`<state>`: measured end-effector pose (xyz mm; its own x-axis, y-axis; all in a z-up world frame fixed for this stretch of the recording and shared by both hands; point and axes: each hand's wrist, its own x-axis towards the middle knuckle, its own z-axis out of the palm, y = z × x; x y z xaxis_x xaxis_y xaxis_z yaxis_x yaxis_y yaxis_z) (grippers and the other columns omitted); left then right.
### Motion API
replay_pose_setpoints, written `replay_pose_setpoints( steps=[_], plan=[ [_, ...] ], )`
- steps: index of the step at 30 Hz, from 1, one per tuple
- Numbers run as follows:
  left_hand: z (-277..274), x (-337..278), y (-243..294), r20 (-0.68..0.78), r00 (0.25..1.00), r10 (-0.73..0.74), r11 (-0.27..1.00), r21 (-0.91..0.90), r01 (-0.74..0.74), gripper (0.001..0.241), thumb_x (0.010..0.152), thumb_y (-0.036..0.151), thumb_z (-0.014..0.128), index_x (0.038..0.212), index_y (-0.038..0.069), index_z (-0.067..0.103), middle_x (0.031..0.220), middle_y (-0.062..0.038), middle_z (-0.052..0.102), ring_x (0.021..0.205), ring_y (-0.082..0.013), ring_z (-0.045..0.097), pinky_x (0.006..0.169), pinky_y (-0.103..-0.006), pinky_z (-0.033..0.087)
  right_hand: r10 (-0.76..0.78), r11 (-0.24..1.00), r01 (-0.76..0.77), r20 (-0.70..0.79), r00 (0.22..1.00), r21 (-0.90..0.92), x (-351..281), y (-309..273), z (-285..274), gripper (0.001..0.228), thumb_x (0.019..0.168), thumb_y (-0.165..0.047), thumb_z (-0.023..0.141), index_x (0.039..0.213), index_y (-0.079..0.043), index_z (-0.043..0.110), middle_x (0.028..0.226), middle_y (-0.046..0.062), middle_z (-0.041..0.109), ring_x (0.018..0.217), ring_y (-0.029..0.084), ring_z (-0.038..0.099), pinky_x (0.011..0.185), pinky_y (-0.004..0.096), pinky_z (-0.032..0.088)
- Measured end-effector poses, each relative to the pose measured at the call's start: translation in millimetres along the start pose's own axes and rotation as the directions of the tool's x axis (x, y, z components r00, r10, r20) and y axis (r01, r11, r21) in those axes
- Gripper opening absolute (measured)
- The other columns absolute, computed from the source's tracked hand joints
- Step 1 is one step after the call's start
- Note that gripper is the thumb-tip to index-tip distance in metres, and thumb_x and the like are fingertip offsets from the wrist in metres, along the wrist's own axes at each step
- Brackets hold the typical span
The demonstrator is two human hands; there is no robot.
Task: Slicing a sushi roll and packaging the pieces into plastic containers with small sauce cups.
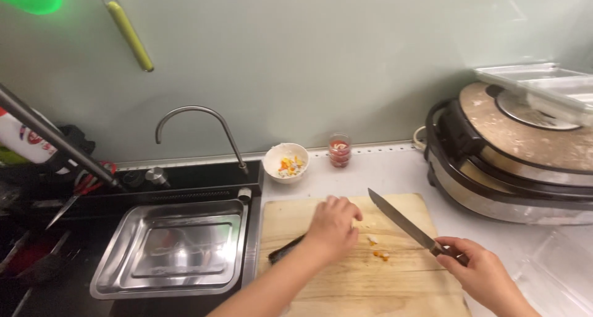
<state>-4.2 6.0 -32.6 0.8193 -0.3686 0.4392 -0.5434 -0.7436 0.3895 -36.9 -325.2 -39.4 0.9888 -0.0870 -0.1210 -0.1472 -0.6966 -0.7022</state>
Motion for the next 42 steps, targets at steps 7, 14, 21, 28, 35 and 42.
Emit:
replay_pose_setpoints(
  steps=[7, 14, 21, 28, 35, 42],
  plan=[
    [19, 15, 31, 0.127, 0.992, -0.008, 0.981, 0.195, -0.017, 0.039, 0.079, 0.01, 0.069, 0.118, 0.006, 0.066, 0.116, -0.011, 0.06, 0.121, -0.0295, 0.049, 0.113, -0.0545, 0.022, 0.02, 1.0, -0.02, -0.025, 0.999, 0.002, -34, -19, 2, 0.039, 0.084, -0.028, 0.08, 0.123, -0.021, 0.075, 0.09, -0.002, 0.08, 0.075, 0.017, 0.067, 0.071, 0.033, 0.058],
    [-1, 12, 46, 0.299, 0.936, -0.184, 0.94, 0.331, 0.079, 0.04, 0.085, 0.035, 0.071, 0.107, 0.001, 0.073, 0.125, -0.015, 0.055, 0.132, -0.0307, 0.039, 0.119, -0.06, 0.007, 0.009, 1.0, -0.008, 0.045, 0.999, -0.013, -53, 0, 12, 0.035, 0.087, -0.028, 0.079, 0.121, -0.02, 0.078, 0.091, 0.003, 0.075, 0.074, 0.018, 0.067, 0.072, 0.032, 0.058],
    [4, 10, 51, 0.325, 0.934, -0.147, 0.981, 0.171, 0.095, 0.053, 0.071, 0.044, 0.084, 0.108, 0.007, 0.074, 0.117, -0.007, 0.061, 0.129, -0.0249, 0.044, 0.12, -0.0605, 0.003, 0.236, 0.966, -0.233, -0.012, 0.972, 0.111, -97, -9, 12, 0.034, 0.093, -0.023, 0.076, 0.126, -0.013, 0.074, 0.097, 0.007, 0.065, 0.06, 0.021, 0.065, 0.052, 0.037, 0.058],
    [46, 8, 25, 0.242, 0.962, -0.128, 0.991, 0.069, 0.115, 0.038, 0.075, 0.031, 0.083, 0.109, 0.016, 0.076, 0.111, -0.003, 0.068, 0.122, -0.0221, 0.051, 0.117, -0.0541, 0.016, 0.392, 0.899, -0.392, 0.043, 0.919, 0.194, -137, -34, 32, 0.04, 0.095, -0.024, 0.072, 0.133, -0.013, 0.068, 0.092, 0.008, 0.07, 0.061, 0.019, 0.066, 0.052, 0.036, 0.059],
    [26, 21, 30, 0.271, 0.947, -0.171, 0.984, 0.095, 0.15, 0.039, 0.071, 0.035, 0.086, 0.104, 0.015, 0.078, 0.107, -0.003, 0.069, 0.121, -0.0241, 0.049, 0.115, -0.0523, 0.014, 0.446, 0.826, -0.421, 0.024, 0.895, 0.376, -161, -39, 59, 0.043, 0.094, -0.021, 0.072, 0.135, -0.01, 0.065, 0.093, 0.011, 0.072, 0.053, 0.021, 0.064, 0.049, 0.039, 0.055],
    [18, 15, 38, 0.408, 0.906, -0.113, 0.993, 0.03, 0.111, 0.046, 0.062, 0.045, 0.09, 0.097, 0.018, 0.08, 0.104, -0.003, 0.071, 0.12, -0.0218, 0.05, 0.116, -0.0512, 0.012, 0.47, 0.775, -0.405, -0.014, 0.883, 0.485, -169, -39, 83, 0.041, 0.093, -0.019, 0.072, 0.132, -0.008, 0.066, 0.091, 0.012, 0.067, 0.049, 0.022, 0.062, 0.044, 0.039, 0.052]
  ],
)
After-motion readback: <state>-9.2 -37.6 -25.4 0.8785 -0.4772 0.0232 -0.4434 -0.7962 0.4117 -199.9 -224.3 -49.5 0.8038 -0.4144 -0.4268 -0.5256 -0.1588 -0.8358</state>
